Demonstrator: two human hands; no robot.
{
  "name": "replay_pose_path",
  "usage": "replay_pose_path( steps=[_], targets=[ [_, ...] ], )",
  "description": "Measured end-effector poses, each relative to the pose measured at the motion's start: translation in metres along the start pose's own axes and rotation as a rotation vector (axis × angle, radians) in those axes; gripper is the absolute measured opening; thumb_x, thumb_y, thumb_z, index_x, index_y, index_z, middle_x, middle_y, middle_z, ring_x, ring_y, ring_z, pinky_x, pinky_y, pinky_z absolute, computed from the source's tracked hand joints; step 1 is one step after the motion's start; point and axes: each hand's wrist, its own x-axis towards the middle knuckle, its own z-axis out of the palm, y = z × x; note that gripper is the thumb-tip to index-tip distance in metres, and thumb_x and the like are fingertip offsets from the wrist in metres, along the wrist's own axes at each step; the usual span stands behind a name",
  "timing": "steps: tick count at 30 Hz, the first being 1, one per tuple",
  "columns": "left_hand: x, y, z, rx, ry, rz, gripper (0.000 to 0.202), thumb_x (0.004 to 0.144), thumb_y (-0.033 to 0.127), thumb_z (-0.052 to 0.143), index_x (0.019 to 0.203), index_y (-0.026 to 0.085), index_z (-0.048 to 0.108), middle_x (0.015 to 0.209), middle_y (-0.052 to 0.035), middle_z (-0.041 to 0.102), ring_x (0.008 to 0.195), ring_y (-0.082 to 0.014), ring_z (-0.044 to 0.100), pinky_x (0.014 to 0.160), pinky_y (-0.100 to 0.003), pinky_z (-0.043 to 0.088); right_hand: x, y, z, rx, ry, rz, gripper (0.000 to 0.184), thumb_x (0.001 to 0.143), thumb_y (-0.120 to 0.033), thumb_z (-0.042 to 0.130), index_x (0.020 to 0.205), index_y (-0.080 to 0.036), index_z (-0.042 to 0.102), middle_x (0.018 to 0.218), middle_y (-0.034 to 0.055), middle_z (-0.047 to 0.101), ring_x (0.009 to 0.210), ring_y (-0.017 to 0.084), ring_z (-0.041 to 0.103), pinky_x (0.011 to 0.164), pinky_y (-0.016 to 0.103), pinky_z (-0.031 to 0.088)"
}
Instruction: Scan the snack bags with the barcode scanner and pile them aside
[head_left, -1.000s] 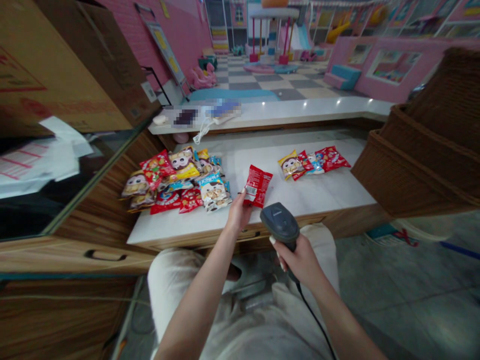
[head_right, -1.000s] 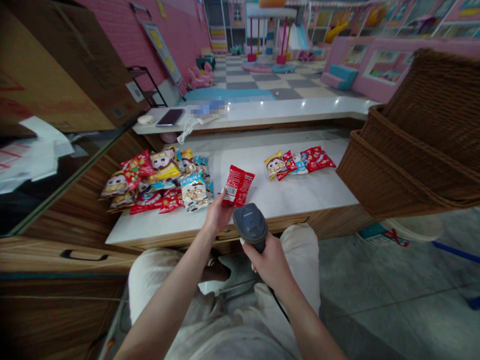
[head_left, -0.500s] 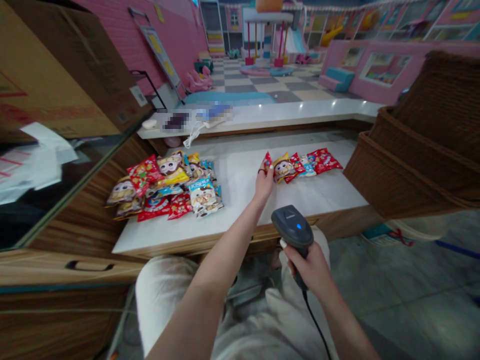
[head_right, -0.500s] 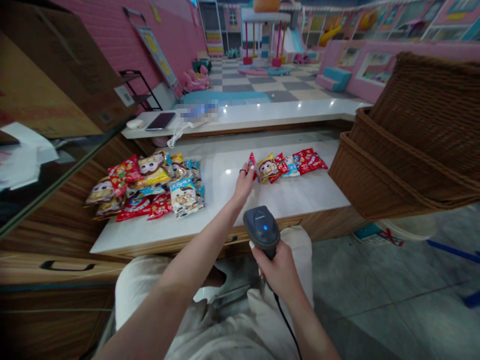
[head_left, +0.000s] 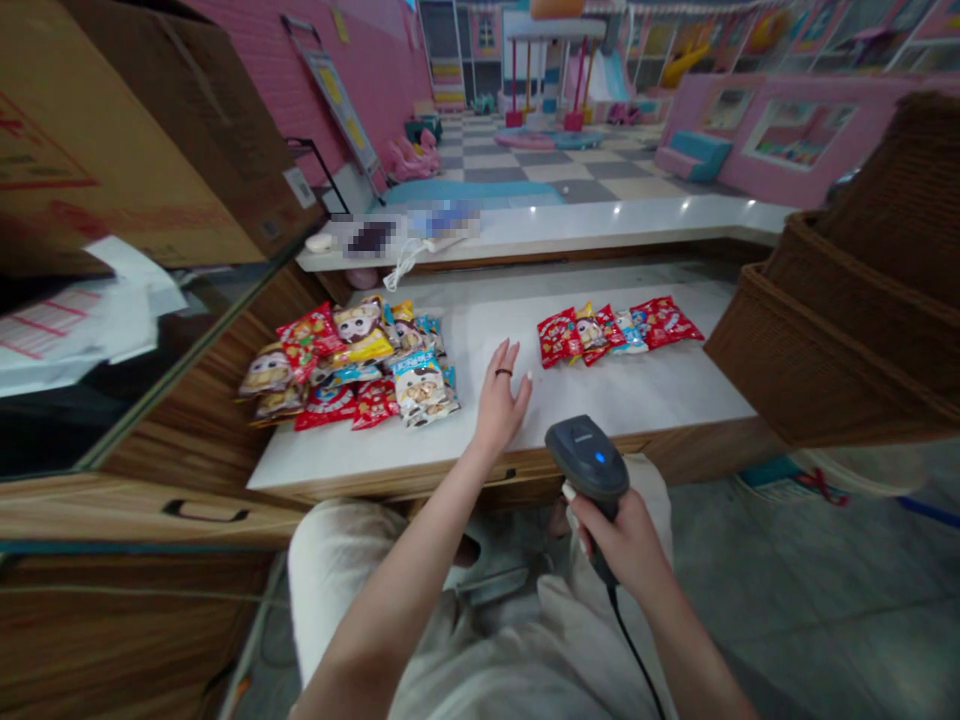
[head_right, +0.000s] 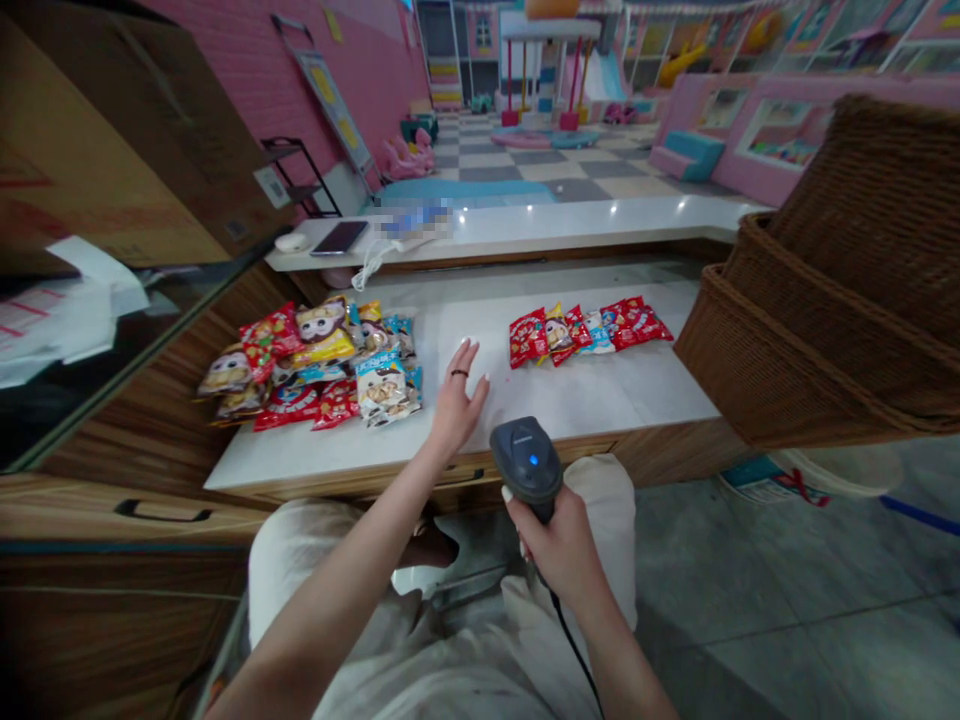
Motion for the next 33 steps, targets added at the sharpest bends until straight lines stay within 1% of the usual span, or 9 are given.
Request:
replay_pose_path(
  steps=[5, 9, 12, 17, 23, 25, 28, 30, 33],
  targets=[
    [-0.045, -0.028, -0.081, 0.41, 0.161, -0.113, 0.071, 0.103, 0.031, 0.066, 0.17, 0.018, 0.047, 0.183, -0.0232, 0.037, 0.175, -0.0384, 0.028, 0.142, -0.064, 0.022, -0.001, 0.003, 0.015, 0.025, -0.105, 0.014, 0.04, 0.083, -0.054, 0.08, 0.064, -0.026, 0.059, 0.043, -0.0024, 0.057, 0.036, 0.016, 0.055, 0.042, 0.026, 0.047],
    [-0.049, -0.045, -0.104, 0.51, 0.168, -0.227, 0.09, 0.096, 0.038, 0.078, 0.173, 0.009, 0.04, 0.184, -0.0317, 0.029, 0.175, -0.0465, 0.024, 0.14, -0.067, 0.025, -0.005, -0.001, 0.028, 0.039, -0.08, 0.006, 0.037, 0.082, -0.054, 0.081, 0.07, -0.026, 0.06, 0.043, -0.0043, 0.056, 0.035, 0.015, 0.053, 0.04, 0.025, 0.044],
    [-0.048, -0.051, -0.1, 0.484, 0.146, -0.237, 0.093, 0.095, 0.041, 0.079, 0.173, 0.008, 0.04, 0.183, -0.0318, 0.032, 0.173, -0.0474, 0.028, 0.139, -0.065, 0.028, -0.007, -0.005, 0.034, 0.046, -0.095, 0.017, 0.036, 0.081, -0.053, 0.081, 0.071, -0.026, 0.06, 0.043, -0.005, 0.056, 0.034, 0.015, 0.054, 0.04, 0.025, 0.044],
    [-0.05, -0.055, -0.099, 0.342, 0.223, -0.266, 0.073, 0.101, 0.037, 0.068, 0.167, 0.014, 0.052, 0.181, -0.0255, 0.04, 0.172, -0.0414, 0.034, 0.14, -0.063, 0.029, -0.008, -0.01, 0.031, 0.025, -0.077, 0.035, 0.034, 0.077, -0.053, 0.08, 0.07, -0.027, 0.06, 0.042, -0.0047, 0.055, 0.034, 0.016, 0.053, 0.039, 0.026, 0.045],
    [-0.047, -0.028, -0.107, -0.093, 0.405, -0.227, 0.056, 0.104, 0.045, 0.067, 0.154, 0.02, 0.066, 0.168, -0.0164, 0.061, 0.162, -0.0302, 0.051, 0.14, -0.046, 0.033, -0.008, -0.012, 0.028, 0.018, -0.05, 0.03, 0.038, 0.077, -0.057, 0.081, 0.069, -0.027, 0.059, 0.042, -0.0032, 0.056, 0.033, 0.016, 0.053, 0.039, 0.027, 0.045],
    [-0.043, -0.014, -0.098, -0.374, 0.449, -0.326, 0.048, 0.104, 0.049, 0.068, 0.144, 0.022, 0.072, 0.157, -0.0117, 0.07, 0.158, -0.0279, 0.056, 0.138, -0.043, 0.037, -0.008, -0.012, 0.029, 0.021, -0.05, 0.022, 0.04, 0.077, -0.058, 0.082, 0.068, -0.027, 0.059, 0.041, -0.0032, 0.056, 0.033, 0.016, 0.053, 0.039, 0.027, 0.046],
    [-0.033, 0.004, -0.076, -0.885, 0.46, -0.588, 0.043, 0.106, 0.051, 0.066, 0.135, 0.021, 0.075, 0.14, -0.0093, 0.081, 0.152, -0.0278, 0.064, 0.131, -0.043, 0.048, -0.008, -0.012, 0.03, 0.024, -0.061, 0.006, 0.041, 0.079, -0.058, 0.082, 0.068, -0.027, 0.058, 0.04, -0.0039, 0.055, 0.033, 0.016, 0.053, 0.039, 0.026, 0.045],
    [-0.027, 0.013, -0.062, -1.144, 0.399, -0.729, 0.044, 0.107, 0.05, 0.065, 0.136, 0.019, 0.075, 0.136, -0.0106, 0.083, 0.147, -0.0288, 0.068, 0.125, -0.044, 0.055, -0.009, -0.01, 0.03, 0.018, -0.067, 0.001, 0.041, 0.081, -0.058, 0.081, 0.068, -0.027, 0.058, 0.04, -0.0042, 0.055, 0.033, 0.016, 0.053, 0.04, 0.026, 0.045],
    [-0.023, 0.022, -0.047, -1.302, 0.286, -0.861, 0.045, 0.109, 0.049, 0.063, 0.141, 0.019, 0.074, 0.136, -0.0119, 0.083, 0.142, -0.0294, 0.072, 0.121, -0.046, 0.059, -0.008, -0.009, 0.028, 0.005, -0.063, 0.011, 0.04, 0.081, -0.057, 0.081, 0.068, -0.027, 0.058, 0.041, -0.0043, 0.055, 0.034, 0.016, 0.053, 0.04, 0.025, 0.045]
  ],
)
